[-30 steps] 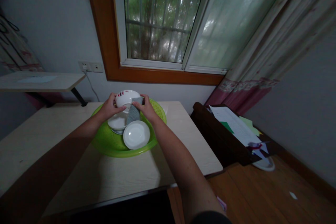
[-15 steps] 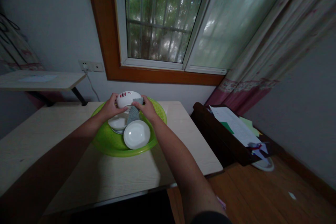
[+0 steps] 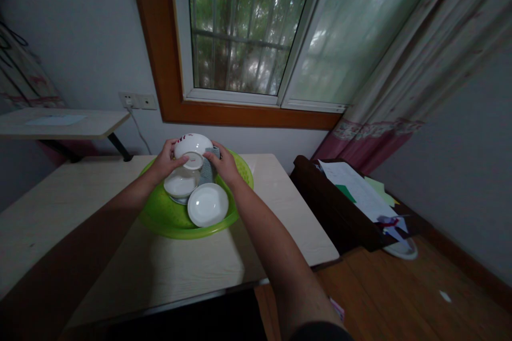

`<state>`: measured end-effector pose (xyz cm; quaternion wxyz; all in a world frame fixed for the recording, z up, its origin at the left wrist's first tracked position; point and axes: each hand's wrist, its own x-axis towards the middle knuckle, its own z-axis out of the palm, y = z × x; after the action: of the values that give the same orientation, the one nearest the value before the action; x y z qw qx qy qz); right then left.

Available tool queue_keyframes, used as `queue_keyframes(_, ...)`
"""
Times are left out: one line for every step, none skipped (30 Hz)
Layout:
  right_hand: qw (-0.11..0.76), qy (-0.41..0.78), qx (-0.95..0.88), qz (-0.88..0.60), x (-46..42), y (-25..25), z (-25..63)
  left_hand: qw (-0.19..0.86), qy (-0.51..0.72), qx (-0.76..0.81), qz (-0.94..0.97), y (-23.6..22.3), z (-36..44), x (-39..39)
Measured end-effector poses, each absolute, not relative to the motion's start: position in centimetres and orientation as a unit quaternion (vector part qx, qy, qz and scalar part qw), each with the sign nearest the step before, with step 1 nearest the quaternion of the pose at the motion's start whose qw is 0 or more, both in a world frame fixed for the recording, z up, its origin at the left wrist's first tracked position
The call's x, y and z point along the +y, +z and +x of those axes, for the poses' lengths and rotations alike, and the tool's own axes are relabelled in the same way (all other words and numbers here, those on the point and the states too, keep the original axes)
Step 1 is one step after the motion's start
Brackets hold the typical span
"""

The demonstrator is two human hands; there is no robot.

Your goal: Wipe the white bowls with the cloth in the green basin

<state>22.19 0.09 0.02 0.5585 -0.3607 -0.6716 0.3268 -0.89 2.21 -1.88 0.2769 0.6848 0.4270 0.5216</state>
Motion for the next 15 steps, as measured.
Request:
queue_keyframes(0.559,0.318,-0.675,-0.362,0.1,0.0,22.2,0.277,0.523,0.425,0.685,-1.9,-0.8,2.2)
queue_keyframes(0.559,0.307,-0.679,-0.364,0.0,0.0,22.1,0.277,0.524,0.424,0.685,-1.9,-0.8,2.2)
queue_keyframes(0.559,0.294,-0.683,-0.366,0.0,-0.1,22.1,0.276,0.523,0.423,0.687,-1.9,-0.7,2.2)
queue_keyframes(0.559,0.281,-0.688,-0.368,-0.1,0.0,22.1,0.275,0.521,0.423,0.688,-1.9,-0.7,2.2)
queue_keyframes(0.560,0.269,-0.691,-0.369,-0.1,0.0,22.1,0.276,0.519,0.422,0.690,-1.9,-0.6,2.2)
queue_keyframes(0.561,0.257,-0.695,-0.369,-0.2,0.0,22.0,0.277,0.518,0.422,0.691,-1.8,-0.6,2.2)
queue_keyframes(0.562,0.246,-0.698,-0.369,-0.3,0.1,22.0,0.278,0.516,0.422,0.692,-1.8,-0.5,2.1)
queue_keyframes(0.565,0.236,-0.700,-0.369,-0.4,0.2,22.0,0.279,0.515,0.422,0.693,-1.7,-0.5,2.0)
queue_keyframes(0.567,0.227,-0.701,-0.368,-0.5,0.3,22.0,0.275,0.514,0.421,0.695,-1.6,-0.4,1.9)
queue_keyframes(0.570,0.218,-0.701,-0.368,-0.6,0.4,22.0,0.267,0.513,0.421,0.699,-1.5,-0.4,1.7)
queue_keyframes(0.573,0.210,-0.701,-0.369,-0.6,0.5,22.0,0.254,0.510,0.422,0.705,-1.4,-0.3,1.6)
queue_keyframes(0.577,0.202,-0.701,-0.368,-0.7,0.6,22.0,0.237,0.506,0.424,0.713,-1.2,-0.2,1.4)
queue_keyframes(0.581,0.197,-0.700,-0.366,-0.6,0.6,22.1,0.218,0.499,0.427,0.722,-1.0,-0.1,1.1)
queue_keyframes(0.584,0.193,-0.699,-0.364,-0.6,0.7,22.1,0.203,0.489,0.429,0.732,-0.9,0.0,0.9)
queue_keyframes(0.587,0.191,-0.698,-0.364,-0.6,0.7,22.1,0.194,0.482,0.427,0.740,-0.7,0.1,0.7)
